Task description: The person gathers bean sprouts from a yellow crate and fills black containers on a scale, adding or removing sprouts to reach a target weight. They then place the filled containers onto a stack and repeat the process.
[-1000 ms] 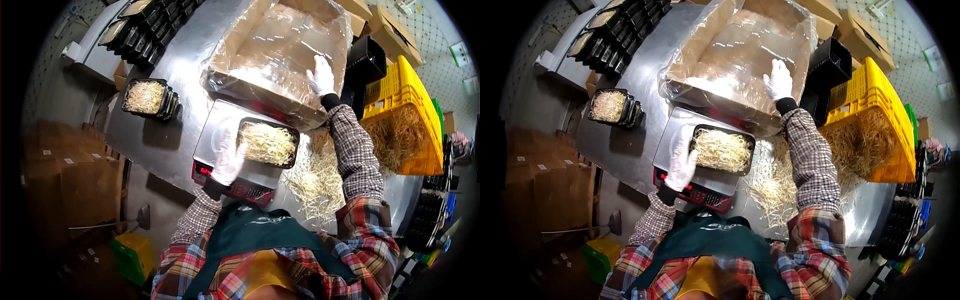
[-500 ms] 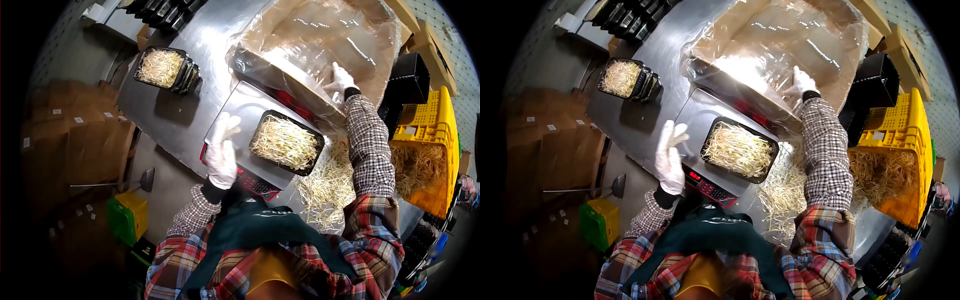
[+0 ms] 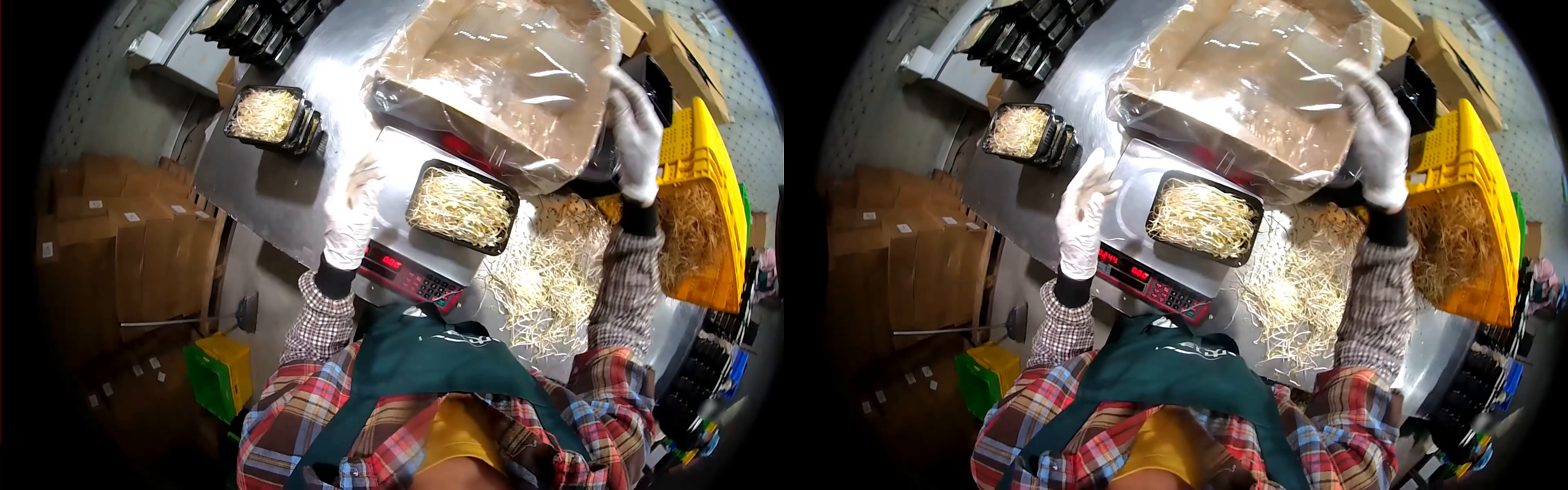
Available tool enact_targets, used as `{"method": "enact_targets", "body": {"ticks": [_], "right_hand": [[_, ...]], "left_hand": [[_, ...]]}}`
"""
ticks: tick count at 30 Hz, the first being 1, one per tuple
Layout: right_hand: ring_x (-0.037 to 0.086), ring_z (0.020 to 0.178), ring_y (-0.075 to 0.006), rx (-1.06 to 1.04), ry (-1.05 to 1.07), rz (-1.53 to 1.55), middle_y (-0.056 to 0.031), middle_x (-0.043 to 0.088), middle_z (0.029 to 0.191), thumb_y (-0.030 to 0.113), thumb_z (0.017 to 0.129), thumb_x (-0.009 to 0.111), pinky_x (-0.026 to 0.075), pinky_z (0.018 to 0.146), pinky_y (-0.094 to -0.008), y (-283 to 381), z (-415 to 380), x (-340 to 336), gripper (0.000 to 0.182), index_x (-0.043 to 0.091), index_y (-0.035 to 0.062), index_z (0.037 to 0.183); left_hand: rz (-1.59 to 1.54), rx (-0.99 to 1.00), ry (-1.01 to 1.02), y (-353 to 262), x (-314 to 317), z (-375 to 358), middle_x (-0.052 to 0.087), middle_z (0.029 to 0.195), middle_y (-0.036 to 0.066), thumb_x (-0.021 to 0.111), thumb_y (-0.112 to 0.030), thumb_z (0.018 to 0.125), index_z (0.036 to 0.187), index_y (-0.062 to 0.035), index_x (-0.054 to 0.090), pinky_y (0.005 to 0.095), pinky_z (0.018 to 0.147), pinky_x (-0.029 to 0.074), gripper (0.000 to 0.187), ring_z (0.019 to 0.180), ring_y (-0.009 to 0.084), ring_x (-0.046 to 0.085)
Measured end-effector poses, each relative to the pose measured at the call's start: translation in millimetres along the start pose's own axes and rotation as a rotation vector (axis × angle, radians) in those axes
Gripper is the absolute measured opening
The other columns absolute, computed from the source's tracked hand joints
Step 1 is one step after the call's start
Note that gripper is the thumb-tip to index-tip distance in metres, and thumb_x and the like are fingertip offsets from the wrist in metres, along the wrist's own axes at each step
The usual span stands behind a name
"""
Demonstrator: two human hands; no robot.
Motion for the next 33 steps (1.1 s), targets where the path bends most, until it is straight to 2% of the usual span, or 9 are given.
{"method": "enact_targets", "body": {"ticks": [2, 4, 7, 10, 16, 18, 25, 31, 33], "right_hand": [[0.058, 0.079, -0.003, 0.117, 0.04, 0.018, -0.0024, 0.071, 0.109, 0.01, 0.098, 0.062, 0.049, 0.072, -0.0168, 36, -52, 37, 0.028, 0.066, 0.0095, 0.126], [0.058, 0.077, -0.0022, 0.402, 0.004, 0.269, -0.0013, 0.071, 0.1, 0.011, 0.098, 0.063, 0.048, 0.069, -0.0174, 23, -108, 76, 0.023, 0.068, 0.0072, 0.12], [0.059, 0.078, -0.003, 0.499, -0.17, 0.315, -0.0002, 0.069, 0.093, 0.012, 0.098, 0.064, 0.047, 0.069, -0.0181, -19, -154, 112, 0.02, 0.068, 0.0023, 0.115], [0.063, 0.084, -0.0096, 0.515, -0.238, 0.174, -0.0036, 0.071, 0.096, 0.018, 0.097, 0.065, 0.05, 0.078, -0.0248, -62, -169, 127, 0.023, 0.069, 0.0014, 0.113], [0.062, 0.084, -0.0276, 0.14, -0.306, -0.582, -0.0106, 0.064, 0.088, 0.023, 0.092, 0.069, 0.05, 0.08, -0.0366, -75, -177, 125, 0.02, 0.075, 0.01, 0.106], [0.062, 0.088, -0.0291, 0.221, -0.324, -0.583, -0.0116, 0.066, 0.091, 0.024, 0.093, 0.067, 0.049, 0.083, -0.0382, -76, -183, 123, 0.02, 0.075, 0.0099, 0.105], [0.067, 0.09, -0.029, 0.494, -0.231, -0.378, -0.0159, 0.071, 0.094, 0.029, 0.095, 0.063, 0.051, 0.084, -0.039, -117, -195, 122, 0.027, 0.072, 0.0042, 0.101], [0.061, 0.074, -0.0197, 0.498, -0.331, -0.226, -0.0089, 0.066, 0.08, 0.031, 0.095, 0.066, 0.049, 0.071, -0.0323, -105, -203, 127, 0.03, 0.064, 0.0013, 0.097], [0.064, 0.079, -0.0304, 0.459, -0.253, -0.547, -0.0171, 0.066, 0.088, 0.03, 0.099, 0.059, 0.051, 0.075, -0.0397, -67, -212, 132, 0.029, 0.061, 0.0013, 0.104]], "left_hand": [[-0.258, 0.015, 0.223, -7, 20, 6, 0.047, 0.146, 0.018, 0.069, -0.035, 0.095, 0.158, -0.0049, 0.021, 0.0352, 0.1, 0.05, 0.085, 0.123, 0.0238, 0.058], [-0.15, -0.102, 0.27, -25, 38, 2, 0.036, 0.155, 0.017, 0.068, -0.033, 0.095, 0.158, -0.001, 0.019, 0.0371, 0.111, 0.039, 0.085, 0.134, 0.0224, 0.045], [0.564, 0.313, 0.279, -16, 50, 11, 0.03, 0.159, 0.022, 0.069, -0.032, 0.091, 0.157, -0.006, 0.025, 0.0476, 0.121, 0.021, 0.083, 0.147, 0.0352, 0.029], [1.111, 0.44, 0.346, -8, 83, 8, 0.033, 0.158, 0.021, 0.059, -0.036, 0.095, 0.157, -0.0089, 0.029, 0.0519, 0.119, 0.023, 0.073, 0.145, 0.0425, 0.031], [1.225, 0.447, 0.577, 64, 115, 15, 0.039, 0.155, 0.015, 0.05, -0.039, 0.098, 0.155, -0.0118, 0.033, 0.0624, 0.111, 0.03, 0.065, 0.143, 0.0434, 0.033], [1.298, 0.485, 0.627, 56, 117, 16, 0.041, 0.154, 0.014, 0.05, -0.039, 0.097, 0.153, -0.0092, 0.036, 0.0579, 0.111, 0.034, 0.065, 0.142, 0.0422, 0.034], [1.351, 0.305, 0.587, 64, 125, 1, 0.041, 0.152, 0.015, 0.047, -0.042, 0.097, 0.152, -0.0107, 0.035, 0.0802, 0.099, 0.026, 0.064, 0.142, 0.0397, 0.034], [1.277, 0.278, 0.532, 61, 123, -4, 0.04, 0.154, 0.016, 0.049, -0.041, 0.096, 0.152, -0.0103, 0.036, 0.0759, 0.104, 0.024, 0.065, 0.143, 0.0388, 0.032], [1.233, 0.288, 0.5, 63, 120, -5, 0.038, 0.156, 0.013, 0.05, -0.043, 0.096, 0.153, -0.0138, 0.036, 0.0742, 0.107, 0.02, 0.065, 0.144, 0.0359, 0.033]]}}
Point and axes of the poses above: each hand's wrist, its own z-axis towards the middle knuckle, its own x-axis out of the palm, y = z × x, the point moved 3 cm from there along z, towards the middle knuckle
